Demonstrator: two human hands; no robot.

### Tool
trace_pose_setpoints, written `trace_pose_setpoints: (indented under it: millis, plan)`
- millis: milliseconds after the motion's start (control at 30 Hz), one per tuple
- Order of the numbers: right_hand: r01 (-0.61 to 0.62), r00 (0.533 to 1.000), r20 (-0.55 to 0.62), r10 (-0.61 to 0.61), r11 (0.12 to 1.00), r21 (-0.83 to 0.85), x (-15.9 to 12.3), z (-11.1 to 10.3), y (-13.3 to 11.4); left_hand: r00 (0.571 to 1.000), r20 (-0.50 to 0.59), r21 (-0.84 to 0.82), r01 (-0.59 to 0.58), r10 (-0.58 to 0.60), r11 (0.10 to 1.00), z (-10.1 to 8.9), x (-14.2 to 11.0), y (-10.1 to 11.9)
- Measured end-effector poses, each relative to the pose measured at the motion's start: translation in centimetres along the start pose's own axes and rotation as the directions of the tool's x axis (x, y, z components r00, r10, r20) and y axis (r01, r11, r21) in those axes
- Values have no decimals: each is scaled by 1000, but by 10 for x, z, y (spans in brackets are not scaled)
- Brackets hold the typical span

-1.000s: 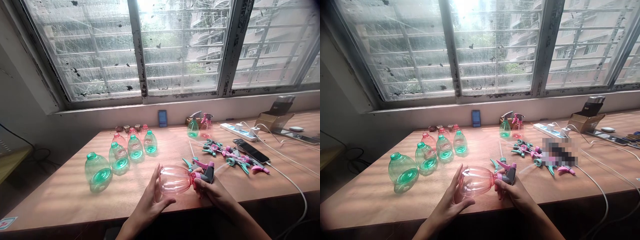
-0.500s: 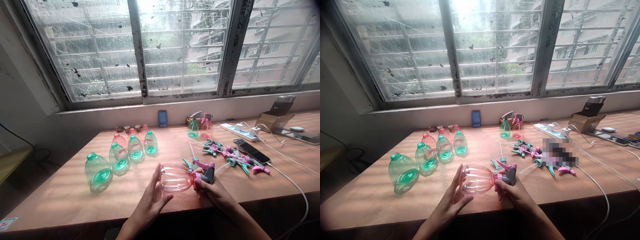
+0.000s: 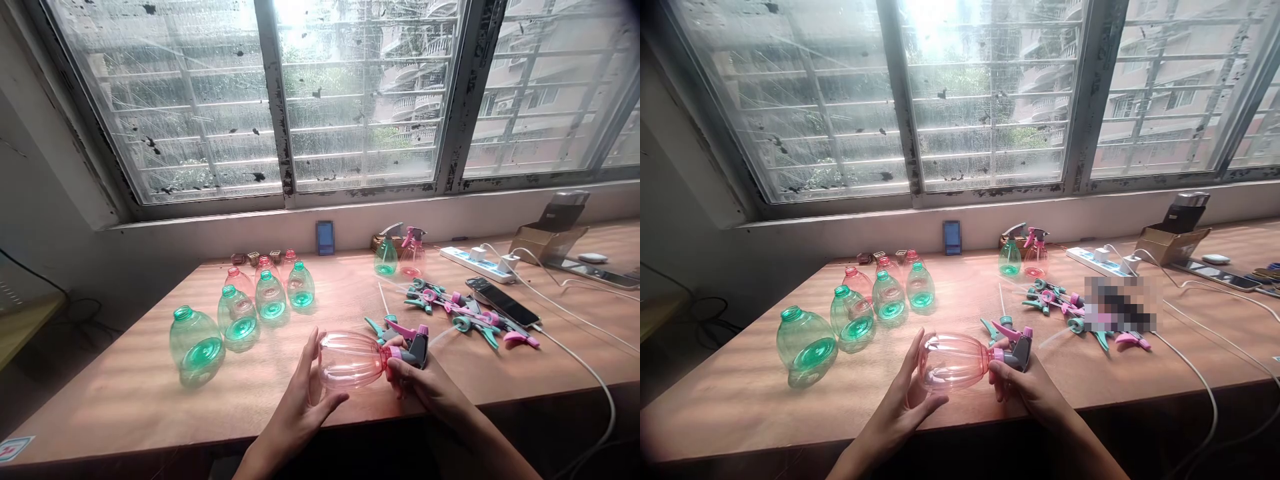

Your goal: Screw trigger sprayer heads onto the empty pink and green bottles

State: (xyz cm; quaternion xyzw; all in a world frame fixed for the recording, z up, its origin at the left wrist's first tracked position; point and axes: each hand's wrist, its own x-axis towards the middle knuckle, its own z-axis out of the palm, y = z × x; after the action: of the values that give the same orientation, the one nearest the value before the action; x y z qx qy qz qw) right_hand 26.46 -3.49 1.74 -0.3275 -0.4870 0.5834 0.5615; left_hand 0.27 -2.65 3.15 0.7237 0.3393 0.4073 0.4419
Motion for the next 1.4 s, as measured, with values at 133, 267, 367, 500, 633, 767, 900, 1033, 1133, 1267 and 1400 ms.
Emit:
trace_pose_setpoints:
  millis: [133,267,367,500,633,767,900,1033,1133,1267,1400]
  plan:
    - [-3,1000,-2,3,1000,-4,-1,-1,2,998,5,-14,68,-68,998,-1,-1,7]
    - [-9,1000,-9,9,1000,11,0,-2,3,999,-14,30,31,-30,999,-1,-1,5]
    - [-14,1000,-10,15,999,32,2,-2,3,1000,13,-18,-7,7,1000,0,-1,1]
    - [-19,1000,-13,20,999,31,1,-1,0,999,38,-40,17,-16,999,0,-3,3]
    - [-15,1000,-14,15,1000,8,-1,1,-1,998,26,-75,61,-59,995,-1,-3,7]
    - [-20,1000,-20,20,1000,20,-1,1,-1,998,36,-78,51,-49,996,0,-1,7]
    - [4,999,-44,-3,1000,28,1,0,0,1000,29,-67,6,-4,998,2,-2,4]
    - [-9,1000,-22,9,1000,17,0,0,-1,999,31,-76,18,-15,997,1,-3,6]
    - [-24,1000,-7,24,1000,2,-1,1,-2,998,43,-101,59,-55,993,0,-3,11]
    - [-20,1000,-14,20,1000,10,-1,2,-2,999,36,-48,38,-36,998,-1,-2,10]
    - [-11,1000,-17,12,1000,29,0,1,0,999,2,11,-43,43,999,0,-1,2]
